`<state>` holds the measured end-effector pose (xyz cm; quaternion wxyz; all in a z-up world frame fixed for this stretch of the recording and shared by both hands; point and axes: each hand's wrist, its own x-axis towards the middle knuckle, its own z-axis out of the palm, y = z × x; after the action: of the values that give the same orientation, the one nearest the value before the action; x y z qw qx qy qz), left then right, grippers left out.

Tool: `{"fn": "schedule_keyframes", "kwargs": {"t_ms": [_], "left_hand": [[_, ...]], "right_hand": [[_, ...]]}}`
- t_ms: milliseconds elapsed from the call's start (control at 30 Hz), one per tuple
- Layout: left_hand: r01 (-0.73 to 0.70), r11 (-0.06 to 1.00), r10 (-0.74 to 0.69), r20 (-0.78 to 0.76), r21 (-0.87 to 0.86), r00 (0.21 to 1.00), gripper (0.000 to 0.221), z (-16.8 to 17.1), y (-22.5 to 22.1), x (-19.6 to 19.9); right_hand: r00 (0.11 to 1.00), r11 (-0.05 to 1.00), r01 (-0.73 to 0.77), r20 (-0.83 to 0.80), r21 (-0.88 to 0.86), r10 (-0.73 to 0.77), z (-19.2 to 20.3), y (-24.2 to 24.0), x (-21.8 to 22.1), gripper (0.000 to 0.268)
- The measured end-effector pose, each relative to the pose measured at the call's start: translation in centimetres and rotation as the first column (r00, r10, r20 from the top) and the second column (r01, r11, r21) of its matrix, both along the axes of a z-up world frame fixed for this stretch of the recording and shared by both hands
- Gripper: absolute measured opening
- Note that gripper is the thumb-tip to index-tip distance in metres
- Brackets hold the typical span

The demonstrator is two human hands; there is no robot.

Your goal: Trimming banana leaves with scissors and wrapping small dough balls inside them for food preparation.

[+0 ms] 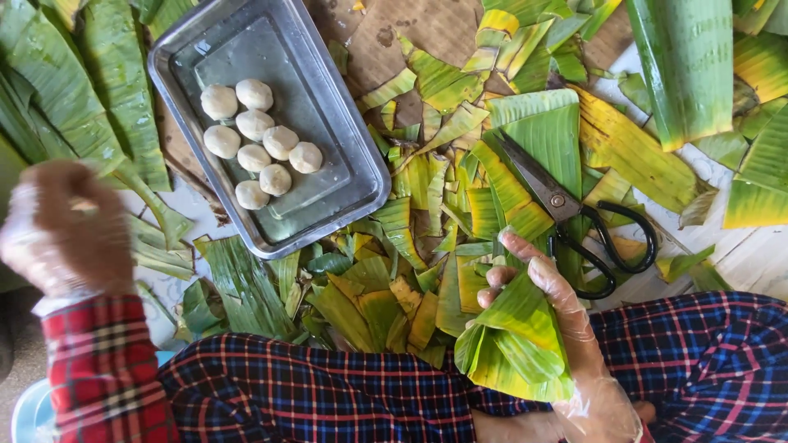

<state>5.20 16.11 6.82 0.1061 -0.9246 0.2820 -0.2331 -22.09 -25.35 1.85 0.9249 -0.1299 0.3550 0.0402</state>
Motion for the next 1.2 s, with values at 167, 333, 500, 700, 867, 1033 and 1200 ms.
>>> {"fn": "schedule_keyframes", "kwargs": {"t_ms": [167,333,500,700,867,1033,1200], "left_hand": [[-0.616,0.729,0.685,-0.301,0.300,0.664,0.106,0.6,-0.7,-0.5],[-0.223,0.973,0.202,-0.245,-0.062,0.948,0.031,-1.5,0.4,-2.9],[-0.088,0.988,0.041,-0.327,-0.128,0.944,0.085,0.7,-5.7,-4.0],[0.013,0.976,-0.069,-0.253,-0.216,0.965,0.049,0.4,-6.8,-5.4],[-0.046,0.893,-0.200,-0.487,-0.448,0.850,0.052,7.0,-15.9,-14.1],[-0.094,0.933,-0.215,-0.747,-0.349,0.629,0.016,3.5,-23.3,-22.7],[0.123,0.795,-0.502,-0.531,-0.593,0.682,0.038,2.6,-26.6,-24.3]], "right_hand": [[0.990,0.998,0.008,0.137,0.064,-0.016,-0.8,-0.1,0.0,0.053],[0.982,0.984,0.014,0.185,0.175,-0.046,-2.2,-0.7,-0.4,0.046],[0.977,0.961,0.042,0.189,0.275,-0.097,-2.5,-1.1,-0.4,0.044],[0.963,0.967,0.084,0.229,0.241,-0.141,-3.1,-1.1,-0.6,0.042],[0.886,0.980,0.190,0.420,0.055,-0.195,-4.4,-0.5,-1.6,0.031],[0.974,0.989,0.149,0.169,0.022,-0.151,-2.6,-1.0,-0.3,0.036],[0.984,0.990,0.070,0.153,0.119,-0.088,-3.1,-0.7,0.1,0.045]]}}
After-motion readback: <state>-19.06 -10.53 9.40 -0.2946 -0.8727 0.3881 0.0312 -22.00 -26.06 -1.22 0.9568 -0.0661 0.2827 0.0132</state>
